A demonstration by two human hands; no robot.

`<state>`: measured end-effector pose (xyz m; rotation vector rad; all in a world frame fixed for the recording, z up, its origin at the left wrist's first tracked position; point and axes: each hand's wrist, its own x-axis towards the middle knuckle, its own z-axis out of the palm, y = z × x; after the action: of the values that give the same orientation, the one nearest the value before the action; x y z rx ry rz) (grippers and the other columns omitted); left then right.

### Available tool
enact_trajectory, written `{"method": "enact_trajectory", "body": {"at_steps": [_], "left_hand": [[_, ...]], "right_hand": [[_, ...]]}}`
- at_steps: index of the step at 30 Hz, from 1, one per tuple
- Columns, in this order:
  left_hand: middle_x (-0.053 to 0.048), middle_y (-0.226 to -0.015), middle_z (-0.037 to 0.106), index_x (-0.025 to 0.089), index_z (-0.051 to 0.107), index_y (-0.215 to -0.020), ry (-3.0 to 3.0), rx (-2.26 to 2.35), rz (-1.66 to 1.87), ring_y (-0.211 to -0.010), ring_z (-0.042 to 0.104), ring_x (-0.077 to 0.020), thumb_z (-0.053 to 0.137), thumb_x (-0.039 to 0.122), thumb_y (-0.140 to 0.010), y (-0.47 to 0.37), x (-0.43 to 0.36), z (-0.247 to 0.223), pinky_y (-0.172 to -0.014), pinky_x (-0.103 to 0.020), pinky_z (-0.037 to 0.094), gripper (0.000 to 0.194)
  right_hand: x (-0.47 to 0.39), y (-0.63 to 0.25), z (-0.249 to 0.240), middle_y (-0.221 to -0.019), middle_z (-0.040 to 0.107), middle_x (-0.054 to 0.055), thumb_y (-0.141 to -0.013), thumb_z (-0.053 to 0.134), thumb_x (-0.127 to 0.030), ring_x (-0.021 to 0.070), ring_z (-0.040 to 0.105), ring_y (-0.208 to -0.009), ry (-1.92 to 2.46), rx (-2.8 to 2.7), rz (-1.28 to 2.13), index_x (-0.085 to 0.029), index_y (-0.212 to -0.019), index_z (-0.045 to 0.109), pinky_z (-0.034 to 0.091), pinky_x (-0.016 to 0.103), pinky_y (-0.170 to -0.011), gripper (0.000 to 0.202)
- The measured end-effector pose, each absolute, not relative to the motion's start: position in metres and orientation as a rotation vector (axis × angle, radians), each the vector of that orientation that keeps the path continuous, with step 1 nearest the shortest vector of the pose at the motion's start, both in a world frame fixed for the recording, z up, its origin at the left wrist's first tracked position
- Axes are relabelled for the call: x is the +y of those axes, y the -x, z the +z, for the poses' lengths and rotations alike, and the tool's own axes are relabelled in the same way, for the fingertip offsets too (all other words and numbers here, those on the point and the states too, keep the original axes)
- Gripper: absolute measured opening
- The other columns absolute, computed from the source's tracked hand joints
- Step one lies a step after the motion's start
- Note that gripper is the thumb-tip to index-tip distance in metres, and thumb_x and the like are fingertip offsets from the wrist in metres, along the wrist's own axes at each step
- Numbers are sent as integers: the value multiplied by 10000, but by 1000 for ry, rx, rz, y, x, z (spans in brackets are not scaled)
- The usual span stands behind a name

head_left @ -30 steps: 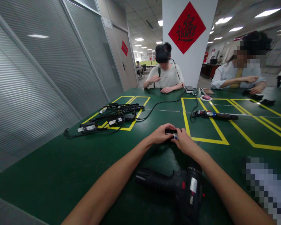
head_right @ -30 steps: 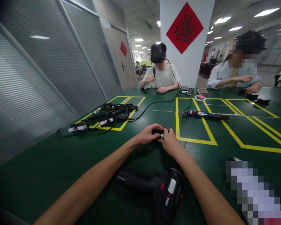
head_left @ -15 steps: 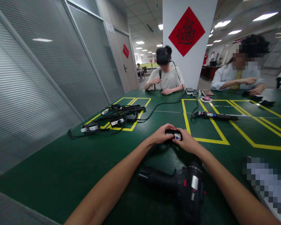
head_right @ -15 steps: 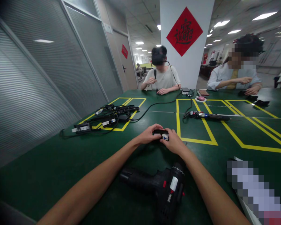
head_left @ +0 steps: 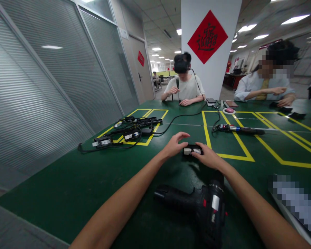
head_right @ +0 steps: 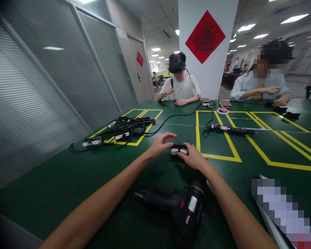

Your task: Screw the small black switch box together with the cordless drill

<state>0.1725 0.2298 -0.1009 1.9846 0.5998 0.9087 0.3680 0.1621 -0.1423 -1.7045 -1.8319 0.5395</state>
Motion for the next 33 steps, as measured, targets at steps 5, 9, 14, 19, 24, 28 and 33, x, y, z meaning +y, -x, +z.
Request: {"method": "enact_trajectory", "body": {"at_steps": [5,9,14,19,24,28,33], "left_hand": [[-76,-1071,653,167,639,-1068,-2254,552,719,-1038,589,-223,586,176,-816,-156,183,-59,-975,-359,435,258],[-91,-1241,599,184,580,-1200,-2422,416,247,-1141,562,-255,641,258,-786,-149,134,-47,-1020,-386,421,426],[-173,-1383,483,138,373,-1420,-2511,371,-24,-1203,530,-329,669,456,-733,-151,94,-59,-1016,-444,432,813],[-196,-1400,454,107,306,-1451,-2567,371,-112,-1173,547,-339,661,487,-693,-152,85,-65,-972,-426,465,920],[-235,-1419,428,63,186,-1491,-2701,410,-148,-1224,505,-367,662,448,-678,-149,79,-72,-994,-427,452,1018],[-240,-1295,539,71,395,-1366,-2770,653,-132,-1133,569,-377,636,416,-676,-149,71,-82,-913,-448,492,808],[-138,-952,680,148,532,-1097,-2799,685,-233,-790,675,-312,635,407,-650,-152,70,-82,-647,-398,537,527]], "right_hand": [[166,-372,-138,-1320,548,169,-898,498,-493,287,514,-1238,1729,-1800,554,-146,-1361,499,387,425,-1040,578],[163,-367,-137,-1355,515,151,-817,635,-475,263,501,-1251,1625,-1842,511,-158,-1387,475,370,387,-1067,671],[161,-363,-139,-1275,562,132,-781,693,-423,245,563,-1161,1625,-1856,478,-174,-1357,505,414,373,-1020,654],[165,-366,-143,-1219,605,123,-792,684,-420,250,589,-1113,1633,-1860,448,-185,-1311,538,440,383,-980,587],[169,-370,-145,-1213,611,147,-799,673,-406,265,588,-1115,1666,-1822,413,-143,-1309,539,441,386,-979,589],[170,-376,-141,-1232,602,176,-806,669,-394,282,573,-1145,1716,-1817,390,-109,-1339,520,428,392,-995,623],[167,-378,-139,-1297,561,205,-811,660,-429,293,545,-1201,1750,-1834,372,-98,-1387,471,399,406,-1031,690]]}}
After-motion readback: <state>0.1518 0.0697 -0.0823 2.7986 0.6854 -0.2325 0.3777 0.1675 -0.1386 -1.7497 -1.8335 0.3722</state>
